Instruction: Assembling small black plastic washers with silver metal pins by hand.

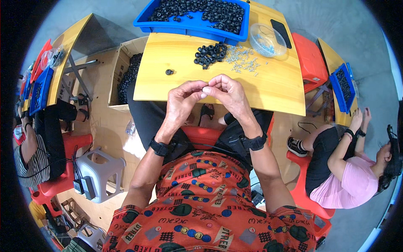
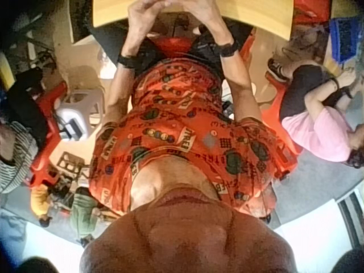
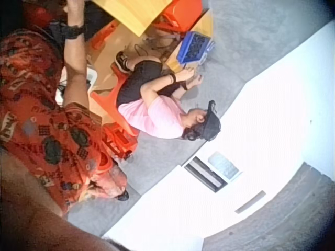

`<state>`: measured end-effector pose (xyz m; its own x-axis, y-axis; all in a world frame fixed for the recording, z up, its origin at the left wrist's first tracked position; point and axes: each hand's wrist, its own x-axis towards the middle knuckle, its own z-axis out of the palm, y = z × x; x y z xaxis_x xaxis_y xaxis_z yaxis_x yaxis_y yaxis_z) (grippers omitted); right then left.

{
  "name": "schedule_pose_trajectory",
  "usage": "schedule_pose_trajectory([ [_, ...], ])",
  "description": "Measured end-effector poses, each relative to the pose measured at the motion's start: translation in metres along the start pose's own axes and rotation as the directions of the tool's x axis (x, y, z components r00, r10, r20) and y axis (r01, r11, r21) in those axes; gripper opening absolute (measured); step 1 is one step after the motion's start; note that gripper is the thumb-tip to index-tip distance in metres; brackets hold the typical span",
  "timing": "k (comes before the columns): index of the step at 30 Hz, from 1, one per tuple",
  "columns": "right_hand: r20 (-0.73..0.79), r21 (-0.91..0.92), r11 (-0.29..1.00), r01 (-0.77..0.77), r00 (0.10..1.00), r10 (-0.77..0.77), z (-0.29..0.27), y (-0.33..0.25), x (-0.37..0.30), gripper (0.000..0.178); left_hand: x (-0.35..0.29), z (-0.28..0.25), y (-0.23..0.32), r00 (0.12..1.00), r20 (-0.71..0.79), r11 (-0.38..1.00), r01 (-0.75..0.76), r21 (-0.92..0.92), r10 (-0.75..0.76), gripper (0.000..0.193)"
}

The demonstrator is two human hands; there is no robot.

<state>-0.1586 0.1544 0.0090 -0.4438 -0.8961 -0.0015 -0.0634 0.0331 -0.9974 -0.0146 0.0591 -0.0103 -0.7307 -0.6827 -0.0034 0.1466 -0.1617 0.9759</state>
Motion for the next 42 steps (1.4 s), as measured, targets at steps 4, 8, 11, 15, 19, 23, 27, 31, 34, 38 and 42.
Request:
schedule_pose_trajectory([
  [4,-0.012,0.122,0.988,-0.095,0.995,0.097,-0.003,0.001,0.003,0.02,0.001,-0.006,0.003,0.998,0.021,0.998,0.059,-0.037,-0.058,0.024],
  [8,-0.211,-0.206,0.976,0.066,0.971,-0.11,-0.007,0.01,0.016,0.017,0.003,-0.008,0.002,0.993,-0.094,0.994,0.056,-0.09,-0.065,0.026],
  [11,-0.247,-0.447,0.87,0.21,0.906,-0.345,-0.006,0.015,0.033,0.01,0.006,-0.011,0.001,0.986,-0.165,0.997,0.015,-0.075,-0.027,0.027],
  [15,-0.1,-0.622,0.709,0.334,0.863,-0.495,0.003,0.016,0.044,0.009,0.007,-0.015,-0.004,0.982,-0.19,0.996,-0.033,-0.079,0.017,0.028],
  [19,-0.062,-0.71,0.634,0.307,0.869,-0.49,0.008,0.017,0.046,0.007,0.006,-0.017,-0.002,0.981,-0.196,0.997,-0.011,-0.076,-0.004,0.028],
  [23,-0.03,-0.713,0.611,0.343,0.856,-0.516,0.007,0.016,0.042,0.006,0.006,-0.018,-0.002,0.981,-0.193,0.997,-0.004,-0.082,-0.012,0.028],
  [27,0.009,-0.711,0.605,0.359,0.865,-0.502,0.006,0.01,0.03,0.01,0.006,-0.016,0.001,0.984,-0.176,0.995,0.0,-0.099,-0.017,0.029],
  [31,0.046,-0.708,0.595,0.38,0.866,-0.498,0.002,0.007,0.02,0.018,0.005,-0.015,0.002,0.984,-0.17,0.992,0.027,-0.122,-0.047,0.029],
  [34,-0.053,-0.476,0.836,0.272,0.94,-0.337,0.0,0.003,0.015,0.017,0.004,-0.012,0.003,0.987,-0.15,0.99,0.028,-0.139,-0.049,0.03],
  [38,-0.008,0.024,0.998,0.063,0.998,-0.063,-0.008,-0.005,0.007,0.014,0.001,-0.008,0.001,0.99,-0.138,0.992,0.024,-0.125,-0.041,0.027],
  [42,0.064,0.183,0.983,-0.021,0.998,0.009,-0.014,-0.01,-0.002,0.012,-0.001,-0.001,0.004,0.994,-0.103,0.993,0.007,-0.119,-0.02,0.026],
])
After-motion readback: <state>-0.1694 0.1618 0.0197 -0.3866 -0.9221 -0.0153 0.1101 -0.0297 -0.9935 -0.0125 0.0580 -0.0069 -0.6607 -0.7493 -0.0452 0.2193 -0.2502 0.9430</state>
